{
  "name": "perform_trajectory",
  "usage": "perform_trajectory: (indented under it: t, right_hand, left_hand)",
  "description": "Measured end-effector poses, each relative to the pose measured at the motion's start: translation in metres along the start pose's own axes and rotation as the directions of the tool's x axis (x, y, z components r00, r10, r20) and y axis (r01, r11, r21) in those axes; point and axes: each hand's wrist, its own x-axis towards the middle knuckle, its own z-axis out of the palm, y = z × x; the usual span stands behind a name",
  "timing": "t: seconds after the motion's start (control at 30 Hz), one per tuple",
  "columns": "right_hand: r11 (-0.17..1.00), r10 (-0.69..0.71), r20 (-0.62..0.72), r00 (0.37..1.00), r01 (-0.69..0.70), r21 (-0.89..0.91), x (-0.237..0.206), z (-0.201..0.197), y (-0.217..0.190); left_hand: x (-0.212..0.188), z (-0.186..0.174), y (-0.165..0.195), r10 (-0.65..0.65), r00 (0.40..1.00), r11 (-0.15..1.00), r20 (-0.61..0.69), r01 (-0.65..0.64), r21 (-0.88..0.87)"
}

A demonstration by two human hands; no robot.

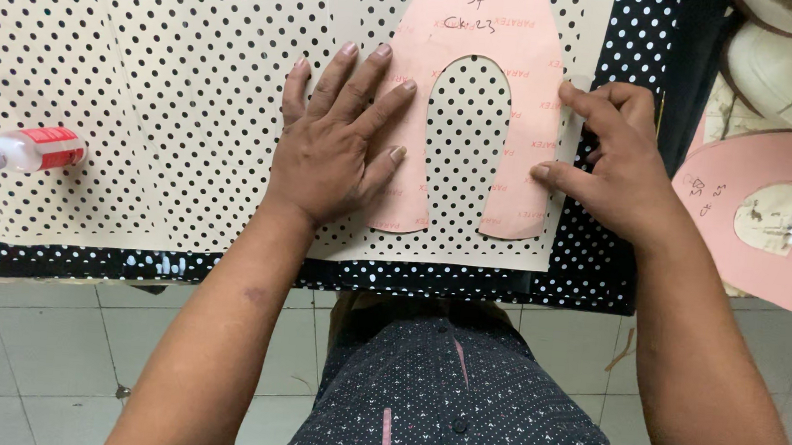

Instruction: The person applies glue to a perforated sheet, places a pink shoe insole template on it, and traces the outline with a pen. The traced template is then removed and set aside.

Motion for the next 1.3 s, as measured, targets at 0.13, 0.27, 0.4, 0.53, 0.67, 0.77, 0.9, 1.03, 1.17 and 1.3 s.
perform_trajectory:
  t: [0.13,0.27,0.4,0.53,0.67,0.77,0.9,1.03,1.17,1.3]
  right_hand:
    - [0.999,0.023,-0.007,1.000,-0.023,-0.025,0.000,0.001,0.000]
    - [0.997,0.018,-0.026,0.999,-0.020,-0.069,0.001,0.004,0.002]
    - [0.995,0.043,-0.048,0.998,-0.047,-0.087,0.001,0.007,0.003]
    - [0.996,-0.037,-0.077,0.996,0.030,-0.084,0.000,0.008,0.004]
    - [0.997,-0.008,-0.099,0.995,0.000,-0.072,0.000,0.011,0.003]
    - [0.995,-0.020,-0.119,0.993,0.009,-0.096,0.001,0.014,0.002]
    - [0.995,-0.025,-0.130,0.991,0.013,-0.095,0.002,0.015,0.004]
    - [0.995,-0.026,-0.113,0.993,0.014,-0.098,0.002,0.014,0.005]
    - [0.997,-0.010,-0.098,0.995,0.002,-0.083,0.002,0.012,0.005]
    - [0.997,-0.026,-0.093,0.995,0.019,-0.078,0.001,0.011,0.004]
  left_hand:
    - [0.001,0.000,0.000,-0.018,1.000,1.000,0.023,0.018,0.001]
    - [0.003,0.002,0.000,-0.025,0.999,0.999,0.028,0.025,0.025]
    - [0.005,0.004,-0.001,-0.026,1.000,0.999,0.016,0.026,0.047]
    - [0.004,0.005,-0.002,-0.050,0.998,0.998,-0.028,0.048,-0.041]
    - [0.003,0.005,-0.002,-0.069,0.994,0.991,-0.083,0.059,-0.119]
    - [0.002,0.006,-0.002,-0.067,0.993,0.992,-0.100,0.055,-0.118]
    - [0.003,0.007,-0.003,-0.034,0.991,0.995,-0.131,0.020,-0.101]
    - [0.003,0.007,-0.004,-0.033,0.990,0.993,-0.139,0.017,-0.114]
    - [0.001,0.004,-0.005,-0.026,0.989,0.989,-0.144,0.004,-0.149]
    - [0.000,0.002,-0.005,-0.002,0.989,0.990,-0.149,-0.019,-0.140]
